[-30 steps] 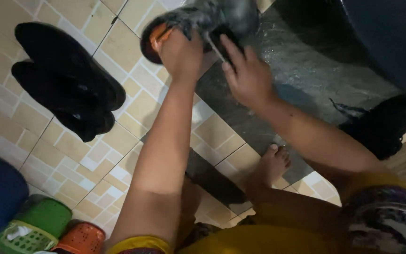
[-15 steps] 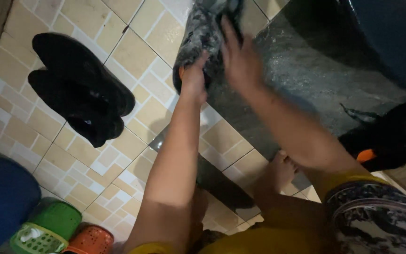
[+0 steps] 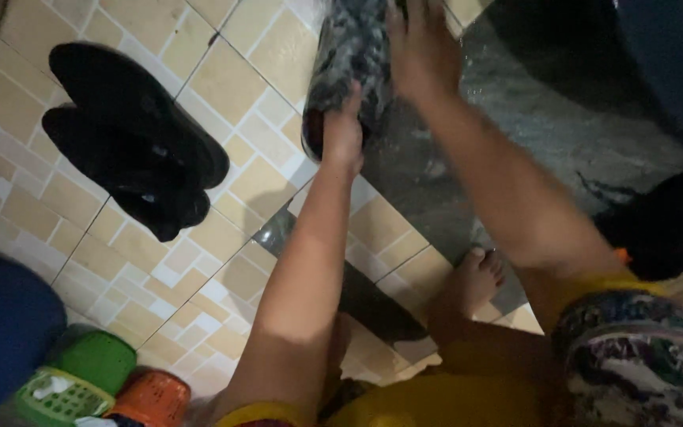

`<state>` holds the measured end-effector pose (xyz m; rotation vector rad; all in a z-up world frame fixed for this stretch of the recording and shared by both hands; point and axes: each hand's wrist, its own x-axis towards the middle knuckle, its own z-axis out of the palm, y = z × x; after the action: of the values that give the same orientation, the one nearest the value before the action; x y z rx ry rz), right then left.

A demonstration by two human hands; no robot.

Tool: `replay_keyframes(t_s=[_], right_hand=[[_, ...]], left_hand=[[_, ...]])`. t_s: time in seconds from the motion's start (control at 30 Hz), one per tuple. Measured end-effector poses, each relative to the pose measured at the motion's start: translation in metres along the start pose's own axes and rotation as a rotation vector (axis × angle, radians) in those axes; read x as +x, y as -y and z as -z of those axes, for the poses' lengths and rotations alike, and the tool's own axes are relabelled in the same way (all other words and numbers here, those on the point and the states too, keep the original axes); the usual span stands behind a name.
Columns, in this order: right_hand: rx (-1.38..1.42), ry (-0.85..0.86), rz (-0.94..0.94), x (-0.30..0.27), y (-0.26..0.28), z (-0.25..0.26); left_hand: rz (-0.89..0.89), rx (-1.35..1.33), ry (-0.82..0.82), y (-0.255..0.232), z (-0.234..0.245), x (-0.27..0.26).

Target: Scrubbing and rinsing black sneakers using a brush and soap while on a tiled bathroom floor.

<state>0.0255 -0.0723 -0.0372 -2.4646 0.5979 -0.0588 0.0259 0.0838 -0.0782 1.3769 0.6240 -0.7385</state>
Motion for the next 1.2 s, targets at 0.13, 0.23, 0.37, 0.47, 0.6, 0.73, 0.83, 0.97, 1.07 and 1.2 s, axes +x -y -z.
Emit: replay_keyframes(t_s=[0.13,0.23,0.37,0.47,0.6,0.73,0.83,0.97,1.07,1.2], right_hand=[[-0.075,0.272,0.0,-0.013,0.049,0.032],[0.075,0.365,0.188,-0.065,0.049,0.04],[0.019,0.295,0.151,-0.053,0.016,0.056],[0.379,0.278,-0.083,-0.049,-0.001,0.073],[1.007,0.406,-0.694,-0.057,-0.026,0.083],[1.051,0.756,-0.831,-0.071,-0.048,0.077],[1.167,0.839,-0.826,-0.074,-0.057,0.074],[1.216,0.743,-0.883,-0.071,-0.013,0.112],[1.25,0.746,-0.893,-0.077,-0.015,0.115],[1.17,0.658,-0.902,-0.094,-0.011,0.123]], left_hand=[[-0.026,0.134,-0.025,-0.006,0.001,0.002],[-0.057,0.102,0.028,0.058,0.034,0.049],[-0.294,0.306,0.082,-0.014,0.007,-0.023],[-0.065,0.626,0.016,-0.034,0.014,-0.05],[-0.42,0.845,0.221,-0.067,0.054,-0.078],[-0.425,0.933,0.041,-0.117,0.075,-0.109],[-0.565,1.009,-0.032,-0.114,0.081,-0.087],[-0.658,0.941,0.002,-0.084,0.082,-0.06],[-0.814,1.147,0.031,-0.067,0.076,-0.055],[-0.629,1.367,-0.083,-0.076,0.073,-0.06]])
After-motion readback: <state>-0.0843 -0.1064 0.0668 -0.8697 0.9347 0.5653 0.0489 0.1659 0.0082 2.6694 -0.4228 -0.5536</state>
